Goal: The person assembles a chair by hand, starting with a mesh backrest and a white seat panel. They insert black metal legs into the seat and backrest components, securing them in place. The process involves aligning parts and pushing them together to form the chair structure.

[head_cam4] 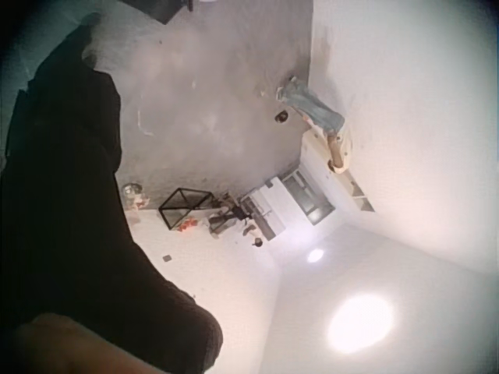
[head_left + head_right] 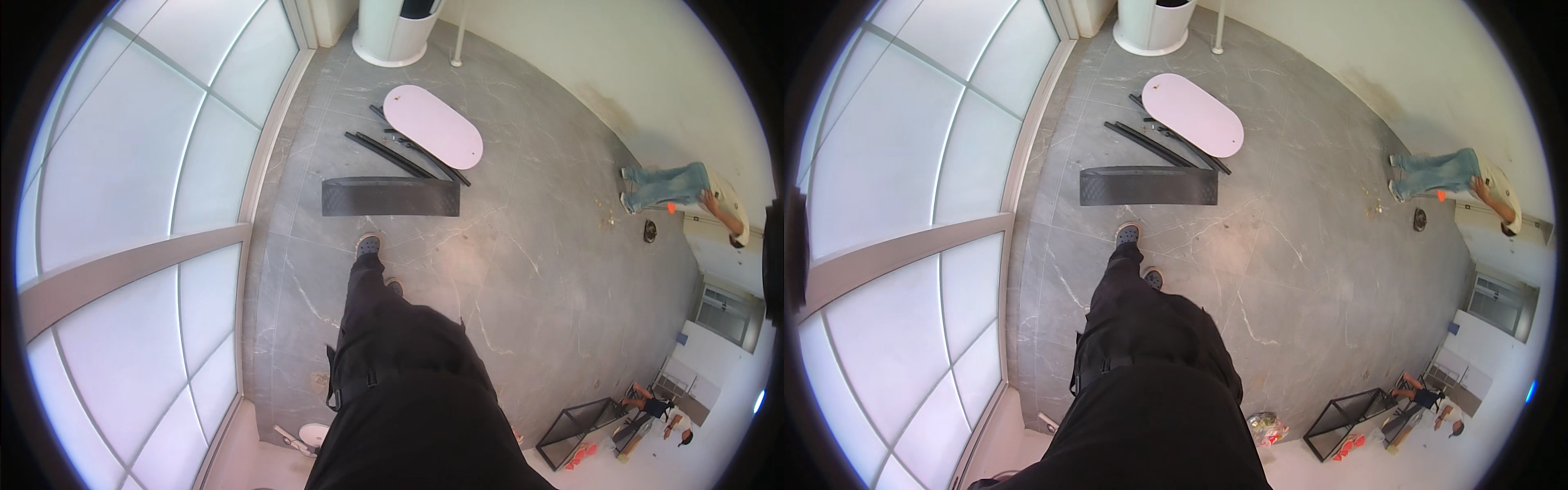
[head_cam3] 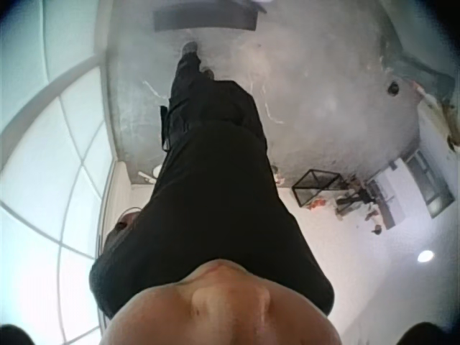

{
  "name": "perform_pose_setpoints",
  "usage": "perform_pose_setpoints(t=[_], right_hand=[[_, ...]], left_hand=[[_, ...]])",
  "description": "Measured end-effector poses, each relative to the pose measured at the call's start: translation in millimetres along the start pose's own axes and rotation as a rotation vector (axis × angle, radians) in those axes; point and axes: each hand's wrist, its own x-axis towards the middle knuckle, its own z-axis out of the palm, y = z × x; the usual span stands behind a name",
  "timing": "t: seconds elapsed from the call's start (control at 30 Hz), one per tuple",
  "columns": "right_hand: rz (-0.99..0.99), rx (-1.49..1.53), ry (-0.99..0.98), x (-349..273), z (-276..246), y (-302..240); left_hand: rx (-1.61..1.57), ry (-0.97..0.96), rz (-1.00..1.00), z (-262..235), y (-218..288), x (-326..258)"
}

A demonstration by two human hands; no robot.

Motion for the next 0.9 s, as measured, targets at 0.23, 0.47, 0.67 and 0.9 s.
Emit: perform_pose_setpoints(t=[0.23,0.47,0.67,0.9], right_hand=[[0.176,-0.040,-0.196,-113.4,-47.5,-86.4],[-0.126,-0.621,-0.324,14.6,-273.7,-263.5],[-0.522,-1.126,0.782,239.9,-471.7,-390.9],[-0.921,-0.969,1.029,396.8,-494.1,-488.1]], left_hand=[[0.349,-0.278,-0.199,76.4,162.7,-61.2],[1.376,-0.351,0.025,219.6,339.9,-63.5],[1.241,0.491,1.235,278.4,527.1,147.0],[1.386,0.705,1.376,374.3,600.7,257.0]])
